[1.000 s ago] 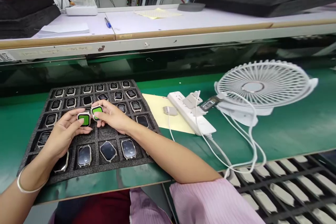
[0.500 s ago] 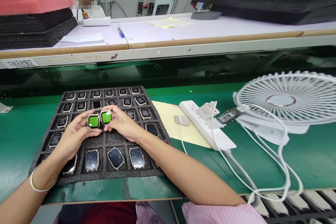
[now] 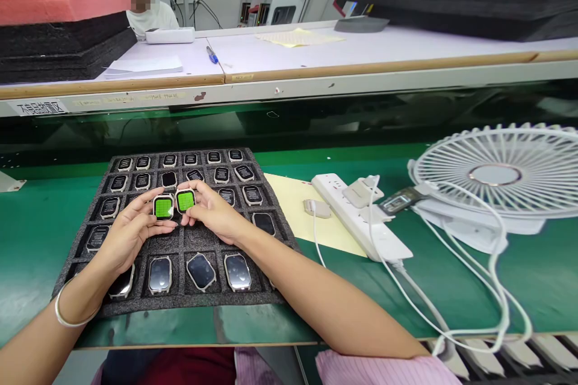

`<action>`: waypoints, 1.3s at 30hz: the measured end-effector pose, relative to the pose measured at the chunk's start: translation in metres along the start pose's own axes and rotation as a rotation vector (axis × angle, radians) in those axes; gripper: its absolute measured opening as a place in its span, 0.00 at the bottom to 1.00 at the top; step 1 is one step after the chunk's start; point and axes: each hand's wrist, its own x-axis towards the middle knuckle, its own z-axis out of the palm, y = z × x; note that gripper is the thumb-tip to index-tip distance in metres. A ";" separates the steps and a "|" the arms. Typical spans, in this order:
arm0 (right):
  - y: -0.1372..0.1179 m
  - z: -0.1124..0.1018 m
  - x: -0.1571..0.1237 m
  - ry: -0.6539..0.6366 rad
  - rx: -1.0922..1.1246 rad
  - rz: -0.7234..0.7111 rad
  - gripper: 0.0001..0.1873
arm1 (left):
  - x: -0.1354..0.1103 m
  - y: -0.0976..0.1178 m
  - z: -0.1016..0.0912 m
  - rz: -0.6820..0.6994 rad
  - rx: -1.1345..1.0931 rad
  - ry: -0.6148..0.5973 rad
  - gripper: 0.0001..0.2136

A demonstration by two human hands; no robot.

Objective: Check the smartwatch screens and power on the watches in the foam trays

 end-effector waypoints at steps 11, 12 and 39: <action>0.003 -0.002 0.000 -0.061 0.169 0.083 0.28 | 0.002 -0.001 -0.001 0.090 0.086 0.115 0.26; 0.004 -0.002 0.000 -0.077 0.168 0.073 0.29 | 0.003 -0.002 -0.002 0.120 0.120 0.126 0.26; 0.000 -0.016 -0.042 -0.094 -1.184 -0.326 0.24 | 0.001 -0.006 -0.026 0.417 1.401 -0.141 0.22</action>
